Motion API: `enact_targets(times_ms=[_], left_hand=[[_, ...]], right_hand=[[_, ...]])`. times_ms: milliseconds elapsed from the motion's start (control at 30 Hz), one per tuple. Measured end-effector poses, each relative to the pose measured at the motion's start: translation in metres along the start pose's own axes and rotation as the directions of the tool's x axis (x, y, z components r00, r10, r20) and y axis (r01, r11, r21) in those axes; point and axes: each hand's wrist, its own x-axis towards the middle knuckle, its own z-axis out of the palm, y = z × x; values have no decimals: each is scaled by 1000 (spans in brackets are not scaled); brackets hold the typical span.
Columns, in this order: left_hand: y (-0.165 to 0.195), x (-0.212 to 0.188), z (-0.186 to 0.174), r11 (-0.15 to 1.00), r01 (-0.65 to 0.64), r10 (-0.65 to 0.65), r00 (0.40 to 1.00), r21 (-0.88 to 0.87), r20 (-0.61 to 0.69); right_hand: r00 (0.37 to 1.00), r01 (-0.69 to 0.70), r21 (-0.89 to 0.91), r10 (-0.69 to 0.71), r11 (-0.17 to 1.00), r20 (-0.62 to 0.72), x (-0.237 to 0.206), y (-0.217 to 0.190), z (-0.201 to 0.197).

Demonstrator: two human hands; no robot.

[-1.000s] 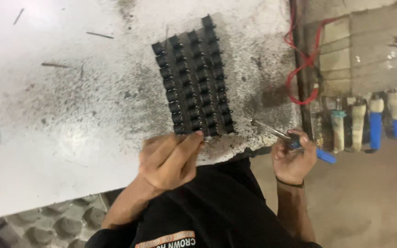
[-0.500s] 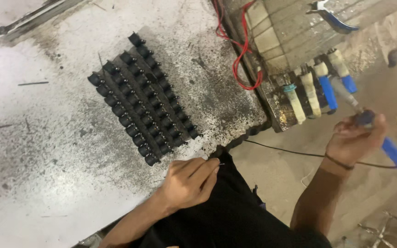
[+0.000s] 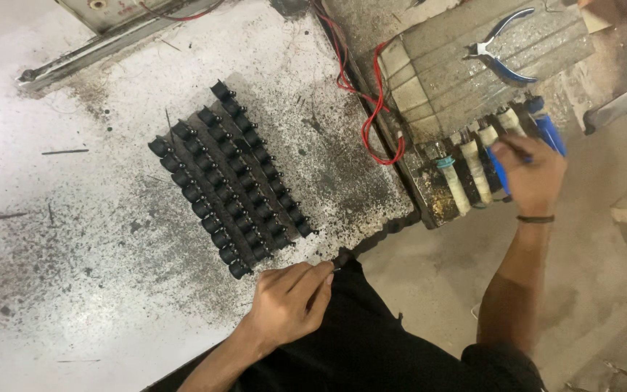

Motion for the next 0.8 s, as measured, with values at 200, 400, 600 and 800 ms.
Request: enact_targets(times_ms=[200,400,600,800], left_hand=[[-2,1,5,999,-22,25,998,-46,57],[-6,10,11,991,98,-96,995,-86,23],[-5,17,32,953,127,-92,986,-274,139],[-11,7,26,944,88,-72,996,-319,61]], right_hand=[[957,248,-445,-289,861,-25,-41,-8,5],[962,192,-425,-255,885,-96,-137,-47,-16],[933,349,-179,-359,920,-26,-183,-112,46],[948,317,-173,-317,932,31,-165,-103,56]])
